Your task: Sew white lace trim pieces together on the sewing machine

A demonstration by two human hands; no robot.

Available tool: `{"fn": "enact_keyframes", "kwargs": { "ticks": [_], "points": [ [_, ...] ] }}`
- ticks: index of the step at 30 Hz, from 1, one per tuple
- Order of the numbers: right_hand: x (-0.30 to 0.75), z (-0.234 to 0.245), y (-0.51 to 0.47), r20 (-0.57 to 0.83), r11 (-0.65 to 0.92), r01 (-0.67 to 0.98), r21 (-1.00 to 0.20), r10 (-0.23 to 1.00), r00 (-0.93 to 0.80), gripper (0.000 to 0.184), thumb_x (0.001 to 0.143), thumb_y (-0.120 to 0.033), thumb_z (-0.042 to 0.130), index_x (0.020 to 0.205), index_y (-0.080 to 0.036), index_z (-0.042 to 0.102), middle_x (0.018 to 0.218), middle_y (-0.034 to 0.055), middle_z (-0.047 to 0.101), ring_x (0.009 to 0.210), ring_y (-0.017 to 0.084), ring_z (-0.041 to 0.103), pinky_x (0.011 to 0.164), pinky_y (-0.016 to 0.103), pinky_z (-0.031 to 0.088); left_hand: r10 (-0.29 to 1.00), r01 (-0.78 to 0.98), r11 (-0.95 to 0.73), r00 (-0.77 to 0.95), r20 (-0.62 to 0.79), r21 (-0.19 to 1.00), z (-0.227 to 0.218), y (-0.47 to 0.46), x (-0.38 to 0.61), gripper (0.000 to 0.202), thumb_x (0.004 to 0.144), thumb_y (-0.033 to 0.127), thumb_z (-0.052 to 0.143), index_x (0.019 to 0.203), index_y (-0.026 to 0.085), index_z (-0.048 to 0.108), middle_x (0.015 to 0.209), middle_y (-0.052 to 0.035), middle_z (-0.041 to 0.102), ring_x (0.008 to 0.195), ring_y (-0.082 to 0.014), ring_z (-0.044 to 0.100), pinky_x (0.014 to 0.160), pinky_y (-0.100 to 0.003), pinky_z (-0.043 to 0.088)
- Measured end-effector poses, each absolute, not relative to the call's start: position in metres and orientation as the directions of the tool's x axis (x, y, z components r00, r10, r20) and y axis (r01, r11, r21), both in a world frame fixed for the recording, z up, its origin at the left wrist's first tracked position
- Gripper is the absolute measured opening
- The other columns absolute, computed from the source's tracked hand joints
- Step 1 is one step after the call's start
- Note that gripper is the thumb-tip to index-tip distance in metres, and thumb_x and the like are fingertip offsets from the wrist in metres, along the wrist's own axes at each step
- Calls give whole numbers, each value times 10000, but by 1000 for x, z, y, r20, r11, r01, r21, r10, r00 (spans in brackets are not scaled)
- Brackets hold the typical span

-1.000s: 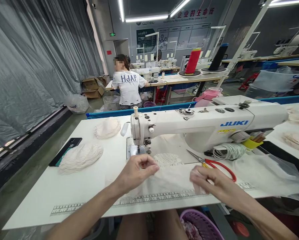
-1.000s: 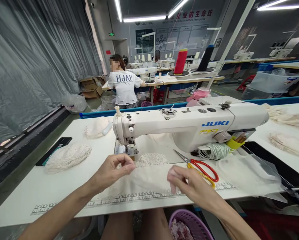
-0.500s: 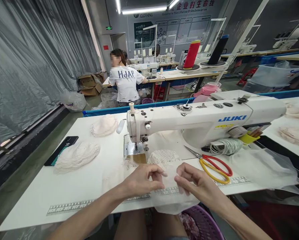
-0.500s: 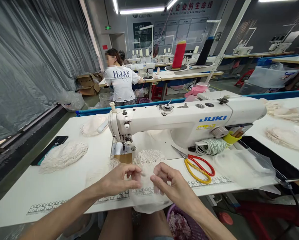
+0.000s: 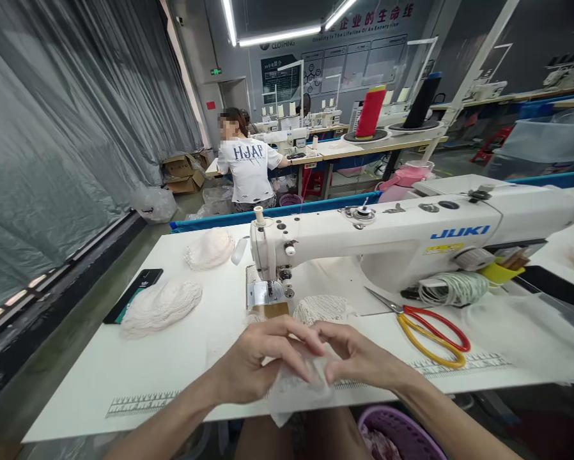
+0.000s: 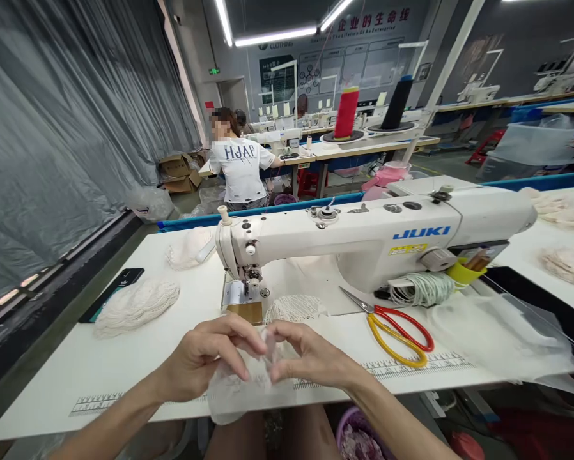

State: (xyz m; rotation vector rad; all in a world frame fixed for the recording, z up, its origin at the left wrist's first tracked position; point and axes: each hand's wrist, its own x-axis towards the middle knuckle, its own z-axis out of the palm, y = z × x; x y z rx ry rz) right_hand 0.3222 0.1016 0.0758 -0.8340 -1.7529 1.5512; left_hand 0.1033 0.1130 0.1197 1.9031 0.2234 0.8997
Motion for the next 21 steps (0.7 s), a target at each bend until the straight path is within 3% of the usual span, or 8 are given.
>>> {"fn": "enact_keyframes", "kwargs": {
  "ticks": [2, 6, 9, 11, 13, 16, 21],
  "points": [
    [317, 77, 101, 22, 29, 3, -1000, 834, -552, 331, 767, -479, 647, 751, -161, 555, 692, -5, 540, 656, 128, 530, 607, 236, 434, 579, -152, -408, 719, 384, 900, 116, 116, 86, 216, 883, 105, 480, 802, 147, 676, 1089, -113, 572, 1046, -199, 557, 901, -363, 493],
    [311, 88, 94, -5, 59, 106, -993, 855, -518, 301, 882, -429, 506, 735, -166, 502, 541, -46, 468, 453, 72, 397, 462, 197, 319, 711, -160, -15, 692, 123, 987, 104, 117, 72, 201, 903, 285, 484, 986, 184, 636, 1265, -118, 449, 1159, -259, 465, 856, -406, 503],
    [306, 96, 94, 26, 188, 275, -943, 865, -501, 294, 908, -399, 461, 732, -170, 515, 552, -41, 459, 486, 80, 395, 474, 203, 299, 731, -132, 246, 676, -94, 960, 94, 117, 87, 383, 845, 395, 569, 1178, 211, 523, 1135, -105, 514, 860, -161, 560, 660, -273, 491],
    [306, 98, 95, 36, 226, 354, -907, 882, -470, 294, 913, -397, 444, 734, -176, 520, 538, -48, 424, 494, 87, 382, 475, 206, 293, 709, -10, 283, 675, -203, 959, 90, 116, 99, 429, 776, 386, 659, 1138, 177, 563, 825, -20, 535, 609, -66, 459, 546, -191, 384],
    [308, 99, 96, 24, 223, 411, -884, 899, -437, 299, 912, -412, 435, 740, -183, 521, 521, -58, 374, 474, 87, 336, 447, 208, 268, 690, 79, 254, 684, -238, 964, 89, 116, 107, 341, 745, 348, 693, 1000, 127, 643, 592, 54, 386, 512, -42, 319, 486, -181, 270],
    [314, 100, 96, 31, 244, 472, -847, 910, -414, 309, 910, -418, 434, 722, -187, 517, 522, -58, 337, 476, 89, 299, 435, 213, 242, 685, 108, 205, 694, -222, 973, 90, 118, 108, 255, 780, 327, 643, 882, 97, 686, 516, 76, 250, 489, -50, 237, 470, -207, 194],
    [316, 98, 101, 49, 263, 475, -840, 908, -415, 308, 914, -418, 421, 729, -192, 517, 523, -57, 332, 476, 92, 286, 449, 223, 236, 657, 145, 238, 704, -269, 960, 95, 123, 102, 209, 779, 279, 620, 874, 101, 672, 530, 75, 268, 473, -49, 231, 445, -211, 159]
  ]
}}
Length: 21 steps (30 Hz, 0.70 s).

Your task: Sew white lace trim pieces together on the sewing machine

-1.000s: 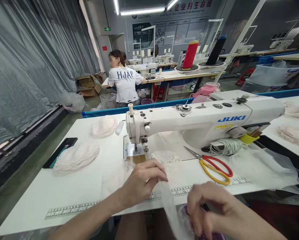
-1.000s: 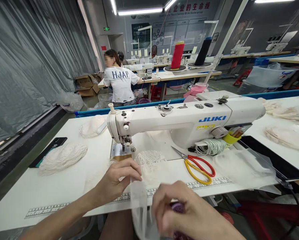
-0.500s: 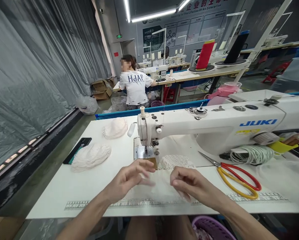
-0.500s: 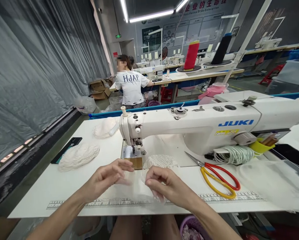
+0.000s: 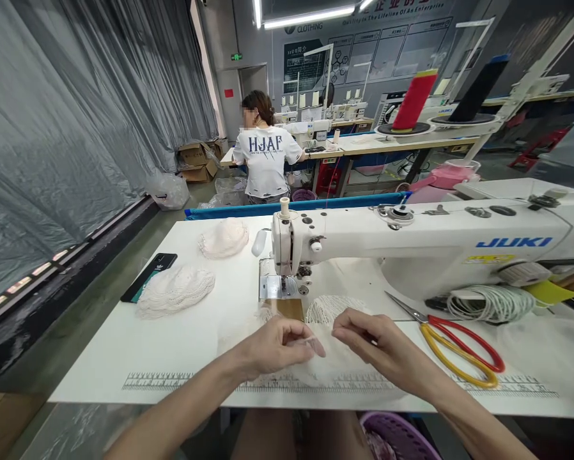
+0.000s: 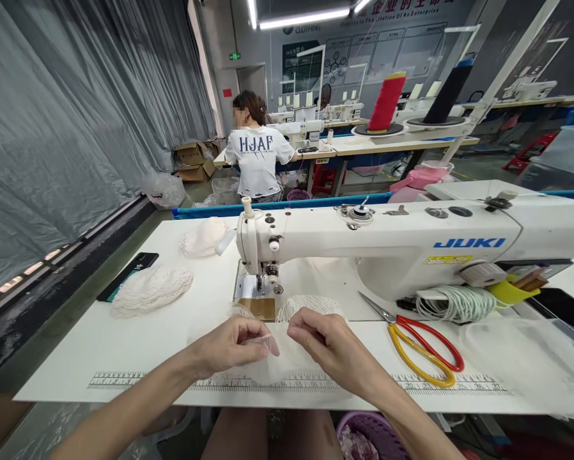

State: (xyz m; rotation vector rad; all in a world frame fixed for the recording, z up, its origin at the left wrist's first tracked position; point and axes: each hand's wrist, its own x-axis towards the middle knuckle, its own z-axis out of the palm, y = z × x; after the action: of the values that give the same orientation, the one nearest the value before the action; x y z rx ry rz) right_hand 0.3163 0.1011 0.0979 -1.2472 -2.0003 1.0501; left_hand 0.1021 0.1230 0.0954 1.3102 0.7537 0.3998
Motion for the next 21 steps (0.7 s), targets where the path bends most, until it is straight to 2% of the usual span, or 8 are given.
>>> {"fn": "enact_keyframes", "kwargs": {
  "ticks": [5, 7, 10, 13, 16, 18, 20, 21],
  "points": [
    [315, 93, 106, 40, 227, 450, -864, 921, -388, 335, 896, -462, 436, 709, -194, 507, 518, -61, 310, 468, 91, 270, 439, 224, 219, 650, 169, 289, 688, -323, 942, 94, 126, 103, 183, 779, 246, 597, 873, 100, 656, 541, 68, 337, 465, -44, 254, 436, -198, 181],
    [316, 97, 100, 21, 191, 420, -887, 926, -377, 345, 888, -480, 446, 703, -195, 505, 514, -64, 299, 463, 89, 263, 431, 222, 213, 677, 218, 219, 668, -309, 951, 91, 125, 105, 168, 796, 224, 562, 862, 107, 662, 575, 50, 386, 481, -48, 283, 446, -193, 207],
    [323, 106, 87, -64, 120, 325, -938, 862, -503, 360, 874, -510, 464, 724, -194, 549, 501, -57, 357, 438, 86, 316, 419, 215, 246, 774, 265, -30, 616, -145, 964, 89, 122, 108, 131, 771, 136, 544, 781, 130, 675, 749, -10, 499, 643, -86, 440, 554, -195, 344],
    [331, 109, 86, -24, 121, 215, -969, 821, -570, 425, 851, -584, 449, 768, -195, 597, 529, -21, 487, 452, 107, 444, 451, 226, 353, 766, 145, -198, 640, 60, 969, 91, 120, 111, 154, 738, 60, 544, 673, 145, 655, 922, -46, 537, 876, -149, 520, 776, -252, 436],
    [329, 97, 101, 146, 241, 223, -945, 917, -370, 472, 803, -610, 512, 1030, -201, 577, 945, 87, 606, 820, 189, 570, 708, 300, 456, 715, 77, -301, 678, 172, 950, 98, 120, 115, 201, 773, 114, 568, 587, 156, 633, 1051, -72, 533, 1017, -205, 504, 872, -317, 446],
    [320, 85, 108, 160, 251, 136, -958, 866, -473, 622, 758, -645, 545, 1189, -200, 506, 1166, 119, 535, 1042, 230, 515, 852, 350, 426, 671, 108, -405, 710, 215, 908, 100, 121, 116, 246, 784, 162, 582, 541, 160, 625, 1148, -78, 504, 1103, -243, 449, 937, -363, 409],
    [311, 76, 107, 110, 144, 14, -989, 811, -575, 635, 732, -675, 545, 1127, -178, 537, 1068, 95, 569, 966, 209, 547, 801, 325, 448, 633, 116, -472, 735, 244, 874, 97, 121, 114, 292, 802, 222, 573, 520, 162, 621, 1198, -73, 481, 1137, -260, 420, 1006, -398, 337],
    [307, 73, 103, 77, 84, -13, -996, 822, -564, 573, 704, -666, 585, 976, -162, 580, 894, 54, 586, 810, 170, 564, 694, 277, 459, 628, 107, -466, 739, 244, 878, 93, 122, 113, 314, 819, 267, 556, 530, 165, 625, 1208, -70, 477, 1138, -260, 422, 1024, -402, 311]
  ]
}}
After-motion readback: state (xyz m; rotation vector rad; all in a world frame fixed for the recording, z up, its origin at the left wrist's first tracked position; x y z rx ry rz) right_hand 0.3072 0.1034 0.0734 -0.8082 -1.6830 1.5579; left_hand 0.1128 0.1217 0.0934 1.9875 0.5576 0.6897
